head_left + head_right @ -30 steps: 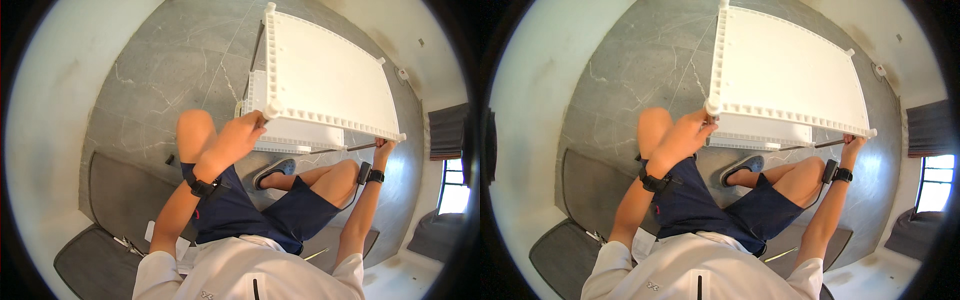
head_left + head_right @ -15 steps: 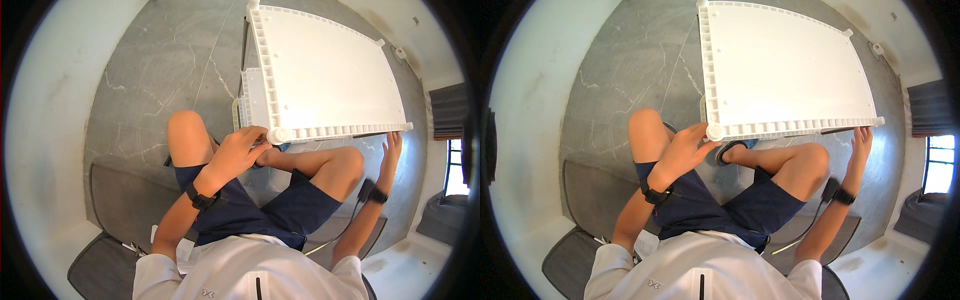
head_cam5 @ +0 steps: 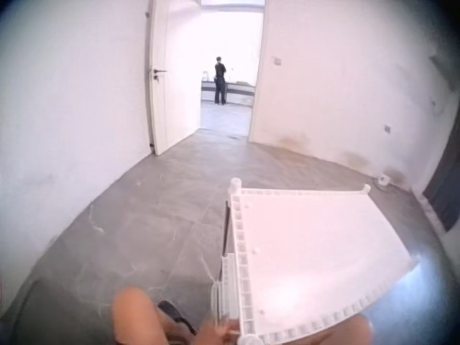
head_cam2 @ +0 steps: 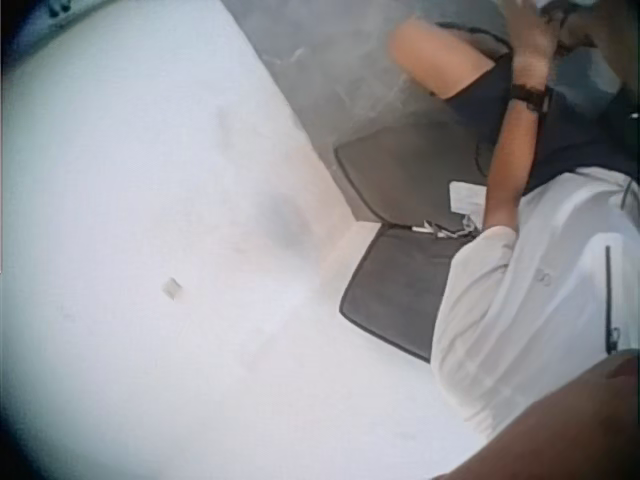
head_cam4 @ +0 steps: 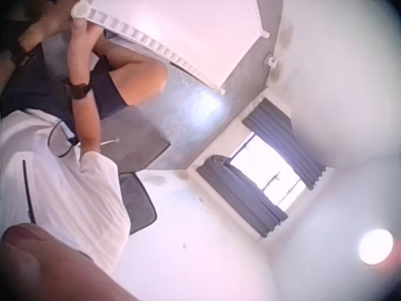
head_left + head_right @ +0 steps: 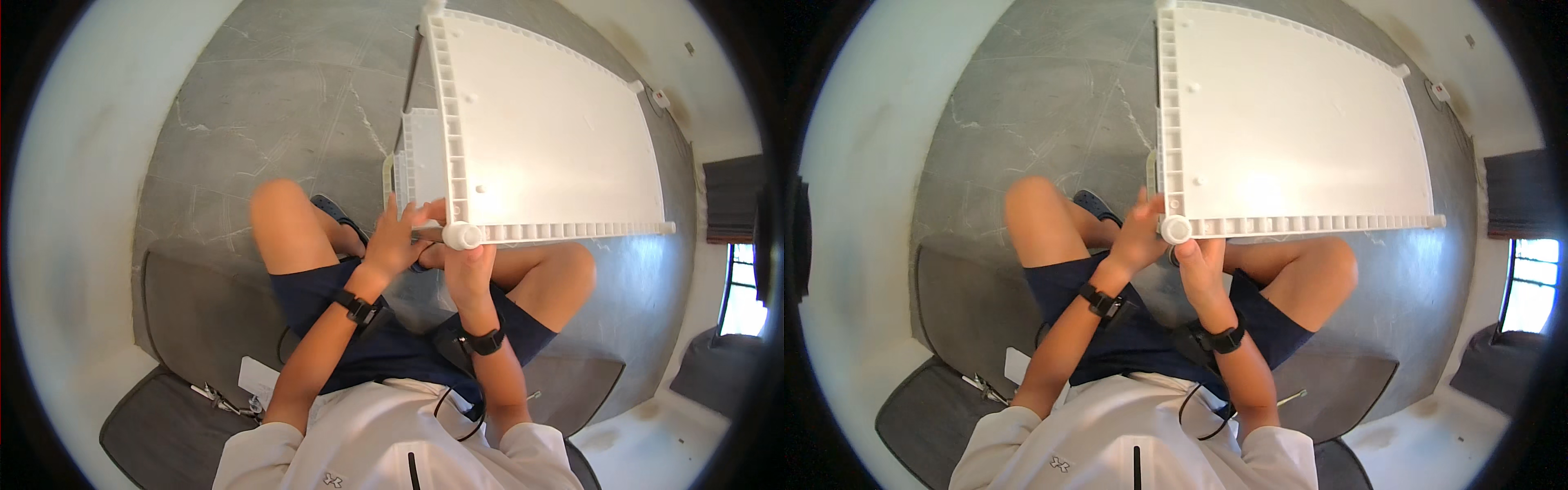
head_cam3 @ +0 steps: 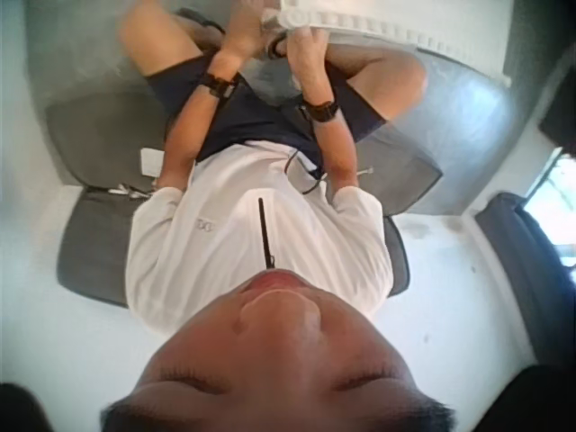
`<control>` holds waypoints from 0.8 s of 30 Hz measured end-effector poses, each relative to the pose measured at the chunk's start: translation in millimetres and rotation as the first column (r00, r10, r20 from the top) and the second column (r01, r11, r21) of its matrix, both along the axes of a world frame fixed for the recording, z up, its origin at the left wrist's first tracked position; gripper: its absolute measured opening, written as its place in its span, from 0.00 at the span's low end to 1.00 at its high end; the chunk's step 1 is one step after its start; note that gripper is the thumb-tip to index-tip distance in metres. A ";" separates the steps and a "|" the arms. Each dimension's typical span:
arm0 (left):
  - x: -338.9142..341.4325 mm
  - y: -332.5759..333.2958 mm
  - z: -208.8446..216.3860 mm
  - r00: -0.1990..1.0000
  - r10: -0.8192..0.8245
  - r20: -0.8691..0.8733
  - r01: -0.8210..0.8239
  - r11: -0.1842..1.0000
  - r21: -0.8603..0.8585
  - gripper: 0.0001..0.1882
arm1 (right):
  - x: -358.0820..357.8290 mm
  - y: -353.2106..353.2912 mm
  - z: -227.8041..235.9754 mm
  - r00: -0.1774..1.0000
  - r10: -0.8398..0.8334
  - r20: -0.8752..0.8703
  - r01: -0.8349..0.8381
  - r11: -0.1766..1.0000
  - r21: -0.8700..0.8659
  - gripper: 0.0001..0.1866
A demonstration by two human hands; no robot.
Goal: Assembling a white plastic shelving unit by inserting metal poles and attaching caster wheels.
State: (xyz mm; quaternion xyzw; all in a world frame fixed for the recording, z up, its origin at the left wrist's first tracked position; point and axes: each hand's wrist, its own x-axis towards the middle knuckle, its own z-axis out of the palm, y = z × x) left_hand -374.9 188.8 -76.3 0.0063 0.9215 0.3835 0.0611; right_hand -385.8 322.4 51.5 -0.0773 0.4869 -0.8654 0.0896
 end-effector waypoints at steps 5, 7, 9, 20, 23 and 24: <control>-2.0 5.6 -52.6 0.992 0.094 -0.089 -0.039 0.872 0.488 0.47 | -10.3 -31.1 -23.0 0.966 0.036 -0.256 0.055 0.940 0.336 0.22; 0.5 15.1 -61.5 0.972 0.161 -0.170 -0.087 0.923 0.374 0.52 | -9.4 -35.8 -20.0 0.998 -0.042 -0.051 0.063 0.835 0.547 0.23; 1.1 28.7 -41.7 0.974 0.213 -0.081 -0.147 0.859 0.490 0.53 | -10.8 -27.7 -25.1 0.996 -0.075 -0.058 0.095 0.810 0.578 0.24; -0.2 36.0 -77.0 0.971 0.212 -0.110 -0.085 0.737 0.670 0.58 | -16.2 -18.8 -25.8 0.994 0.095 -0.061 -0.047 0.842 0.537 0.25; -1.6 37.7 -91.5 0.969 0.200 -0.142 -0.061 0.758 0.649 0.59 | -24.0 -12.0 -11.8 0.965 0.228 -0.132 -0.102 0.786 0.610 0.25; -0.9 45.9 -78.8 0.977 0.201 -0.064 -0.097 0.696 0.712 0.59 | -25.0 -2.8 -5.4 0.970 0.207 -0.128 -0.085 0.781 0.618 0.25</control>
